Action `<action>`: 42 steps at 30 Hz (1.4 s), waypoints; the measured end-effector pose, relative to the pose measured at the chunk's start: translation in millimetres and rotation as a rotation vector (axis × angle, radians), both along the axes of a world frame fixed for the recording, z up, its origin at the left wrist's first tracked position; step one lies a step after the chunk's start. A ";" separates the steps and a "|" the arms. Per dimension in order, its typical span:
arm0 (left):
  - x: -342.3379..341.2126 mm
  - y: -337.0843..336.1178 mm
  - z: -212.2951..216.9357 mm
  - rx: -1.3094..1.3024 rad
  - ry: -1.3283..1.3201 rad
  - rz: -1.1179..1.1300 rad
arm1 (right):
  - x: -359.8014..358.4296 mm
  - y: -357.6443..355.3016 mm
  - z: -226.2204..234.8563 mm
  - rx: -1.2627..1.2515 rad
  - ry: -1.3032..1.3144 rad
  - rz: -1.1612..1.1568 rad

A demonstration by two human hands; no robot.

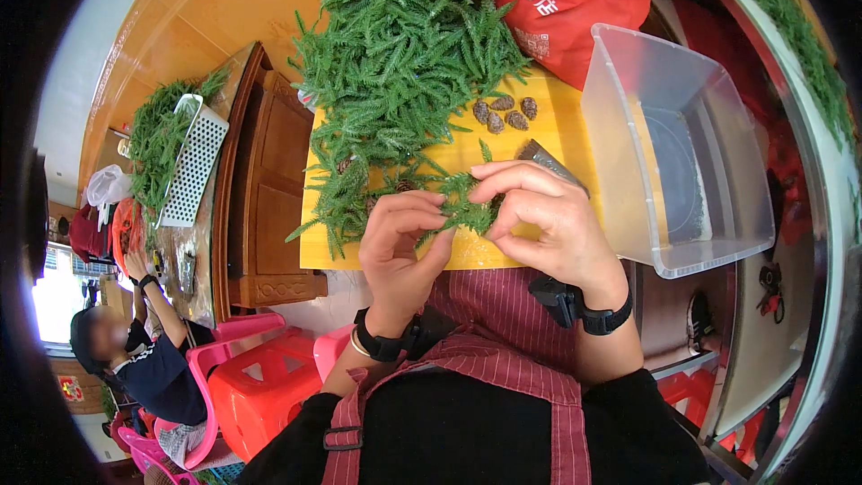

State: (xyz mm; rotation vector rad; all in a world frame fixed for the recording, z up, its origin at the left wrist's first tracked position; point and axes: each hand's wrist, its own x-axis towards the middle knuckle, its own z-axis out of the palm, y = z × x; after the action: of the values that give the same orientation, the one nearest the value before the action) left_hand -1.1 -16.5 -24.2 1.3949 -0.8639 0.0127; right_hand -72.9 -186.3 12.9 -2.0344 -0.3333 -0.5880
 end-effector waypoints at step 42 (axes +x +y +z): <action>0.8 3.6 9.2 0.166 -0.047 0.118 | 0.2 7.1 -0.5 0.078 0.104 -0.087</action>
State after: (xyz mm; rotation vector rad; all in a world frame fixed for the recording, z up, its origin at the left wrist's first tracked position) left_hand -0.3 -12.9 -15.0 1.6053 -0.8354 0.0661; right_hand -72.7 -179.2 12.4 -2.0036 -0.1587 -0.5373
